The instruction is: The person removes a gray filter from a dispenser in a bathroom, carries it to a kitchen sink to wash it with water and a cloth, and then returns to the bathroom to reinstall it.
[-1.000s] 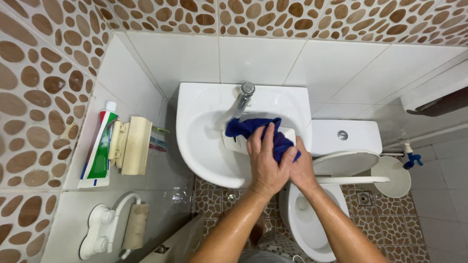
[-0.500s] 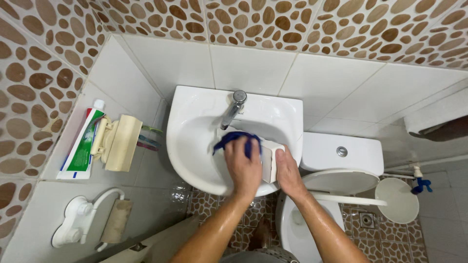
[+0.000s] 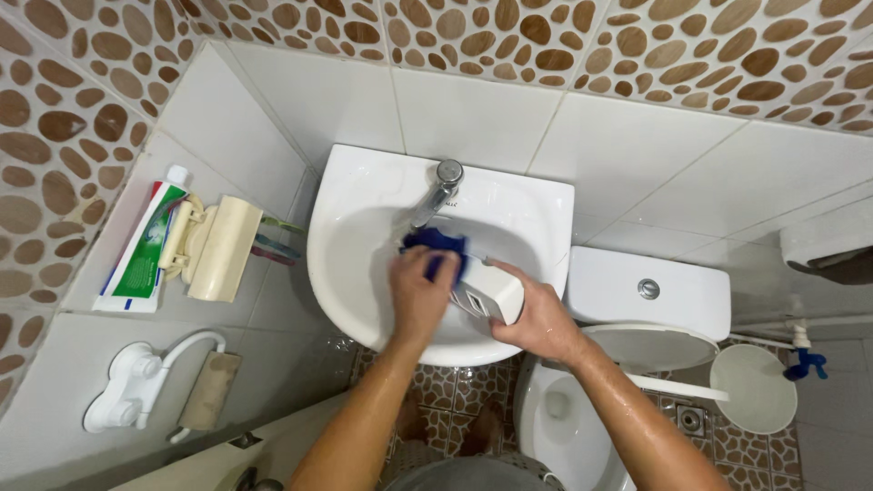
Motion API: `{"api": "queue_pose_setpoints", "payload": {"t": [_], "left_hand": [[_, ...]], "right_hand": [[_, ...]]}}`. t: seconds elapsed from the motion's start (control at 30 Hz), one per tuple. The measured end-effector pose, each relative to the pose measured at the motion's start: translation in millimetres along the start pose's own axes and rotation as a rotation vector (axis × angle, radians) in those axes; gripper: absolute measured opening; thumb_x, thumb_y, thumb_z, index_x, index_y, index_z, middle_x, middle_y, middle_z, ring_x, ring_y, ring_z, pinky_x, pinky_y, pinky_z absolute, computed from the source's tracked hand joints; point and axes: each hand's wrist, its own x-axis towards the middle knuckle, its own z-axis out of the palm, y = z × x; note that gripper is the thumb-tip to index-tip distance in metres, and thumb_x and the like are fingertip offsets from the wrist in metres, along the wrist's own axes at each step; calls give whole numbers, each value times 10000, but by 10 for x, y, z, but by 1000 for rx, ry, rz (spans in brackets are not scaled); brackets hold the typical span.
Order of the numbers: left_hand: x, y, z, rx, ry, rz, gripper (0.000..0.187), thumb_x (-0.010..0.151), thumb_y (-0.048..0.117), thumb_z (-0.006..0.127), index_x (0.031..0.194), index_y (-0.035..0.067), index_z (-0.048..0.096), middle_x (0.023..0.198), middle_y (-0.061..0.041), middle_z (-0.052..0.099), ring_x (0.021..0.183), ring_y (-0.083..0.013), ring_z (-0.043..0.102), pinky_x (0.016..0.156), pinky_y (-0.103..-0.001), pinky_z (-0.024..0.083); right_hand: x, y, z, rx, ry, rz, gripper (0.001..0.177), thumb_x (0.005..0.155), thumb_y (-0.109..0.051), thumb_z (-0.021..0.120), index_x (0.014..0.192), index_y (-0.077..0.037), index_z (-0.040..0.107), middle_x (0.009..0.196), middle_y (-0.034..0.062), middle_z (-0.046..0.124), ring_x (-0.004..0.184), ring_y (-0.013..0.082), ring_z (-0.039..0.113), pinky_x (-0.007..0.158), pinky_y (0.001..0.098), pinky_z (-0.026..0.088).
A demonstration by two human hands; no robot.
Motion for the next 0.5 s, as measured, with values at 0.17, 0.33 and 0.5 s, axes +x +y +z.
{"api": "queue_pose_setpoints", "payload": {"t": [0.17,0.33,0.5], "left_hand": [[-236,343,277,34,-3,278,188,979,216,819,1001,29,816,1070,-138,829,1035,-281,797,983,-445,638],[-234,47,312,113,-24,342,285,979,229,797,1169,21,844,1242,-243,801,1180,-402,733,1068,-514,573],[557,-643,26,372,274,30,476,1018,297,739,1316,-72,780,1307,-433,682,1205,-564,635,1083,-617,502]], "right_hand": [[43,100,95,-82,166,-246,838,672,-146,903,1458,-2,648,1216,243,814,1123,350,808,975,436,614],[162,126,134,-151,168,-68,618,725,-161,864,1332,-91,773,1108,191,859,970,291,842,906,398,654],[102,-143,105,-121,189,39,725,680,-115,810,1403,-153,772,1159,160,852,877,257,846,882,370,662]]}}
